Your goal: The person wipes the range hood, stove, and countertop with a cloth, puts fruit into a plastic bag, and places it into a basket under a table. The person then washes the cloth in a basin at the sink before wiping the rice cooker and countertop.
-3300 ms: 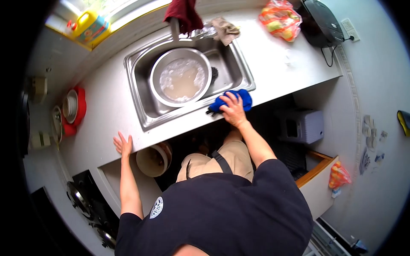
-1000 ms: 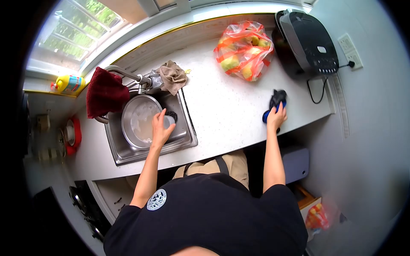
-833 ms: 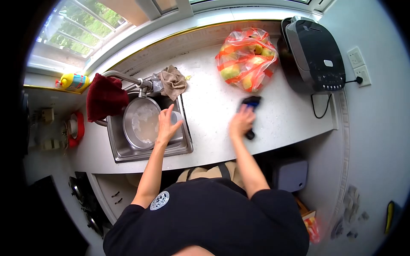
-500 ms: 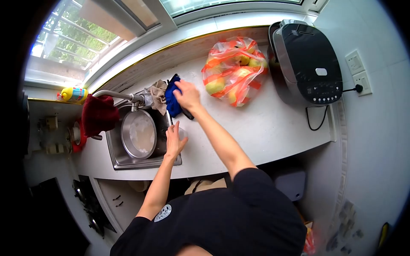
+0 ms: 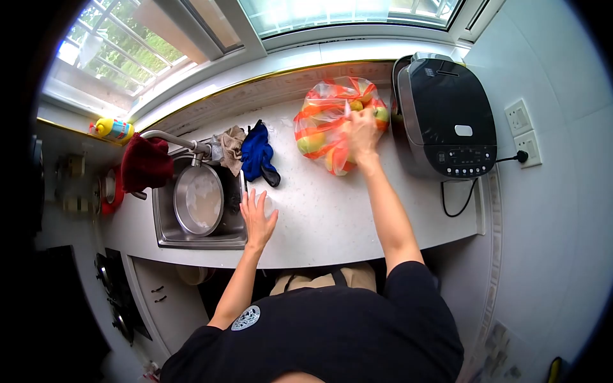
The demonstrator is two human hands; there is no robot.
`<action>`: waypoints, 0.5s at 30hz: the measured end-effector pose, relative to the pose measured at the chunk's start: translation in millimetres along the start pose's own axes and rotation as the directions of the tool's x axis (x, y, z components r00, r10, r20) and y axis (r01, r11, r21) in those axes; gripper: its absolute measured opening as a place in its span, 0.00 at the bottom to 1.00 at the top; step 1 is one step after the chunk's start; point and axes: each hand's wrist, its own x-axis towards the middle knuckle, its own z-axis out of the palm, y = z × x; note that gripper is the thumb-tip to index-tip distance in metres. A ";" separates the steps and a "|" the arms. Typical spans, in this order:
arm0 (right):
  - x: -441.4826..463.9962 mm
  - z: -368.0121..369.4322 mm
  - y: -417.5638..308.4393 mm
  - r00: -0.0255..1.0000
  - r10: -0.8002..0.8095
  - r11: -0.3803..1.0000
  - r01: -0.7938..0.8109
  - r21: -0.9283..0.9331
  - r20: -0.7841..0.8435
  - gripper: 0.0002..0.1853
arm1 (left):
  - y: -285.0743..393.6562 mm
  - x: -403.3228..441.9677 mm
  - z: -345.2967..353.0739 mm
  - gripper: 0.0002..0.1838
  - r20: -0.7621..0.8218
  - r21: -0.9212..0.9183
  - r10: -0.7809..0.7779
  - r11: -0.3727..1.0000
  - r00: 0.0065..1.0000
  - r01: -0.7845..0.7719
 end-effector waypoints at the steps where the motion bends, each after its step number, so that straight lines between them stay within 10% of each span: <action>1: -6.3 -2.3 -19.4 0.997 -0.009 0.990 -0.003 0.140 0.082 0.08 | 4.5 -1.3 0.9 0.32 -0.041 -0.080 0.033 0.996 0.999 -0.037; 3: -23.0 -2.6 -54.8 0.964 -0.253 0.844 0.179 0.505 0.081 0.06 | 20.3 -3.6 -1.1 0.27 -0.089 -0.191 0.074 0.977 0.993 -0.090; 6: -14.1 9.0 -54.4 0.774 -0.632 0.724 0.605 0.330 -0.033 0.07 | 52.0 -1.9 -11.0 0.23 -0.122 -0.292 0.088 0.949 0.989 -0.120; 7: -9.3 10.3 -45.5 0.855 -0.515 0.857 0.512 0.060 0.066 0.10 | 54.6 -5.0 -12.4 0.22 -0.117 -0.303 0.080 0.946 0.990 -0.112; 8: -0.2 14.1 -41.5 0.988 -0.144 0.893 0.155 0.423 -0.059 0.10 | 55.8 -9.8 -14.2 0.22 -0.114 -0.314 0.073 0.944 0.991 -0.105; 13: 24.7 60.4 21.7 0.996 0.081 0.954 -0.090 -0.287 -0.042 0.27 | 42.0 -45.8 -15.5 0.18 -0.116 -0.336 -0.018 0.942 0.993 -0.023; 15: 33.6 60.0 9.3 0.985 0.167 0.940 -0.148 -0.308 0.038 0.33 | 35.7 -56.8 -14.9 0.17 -0.123 -0.332 -0.047 0.943 0.991 0.004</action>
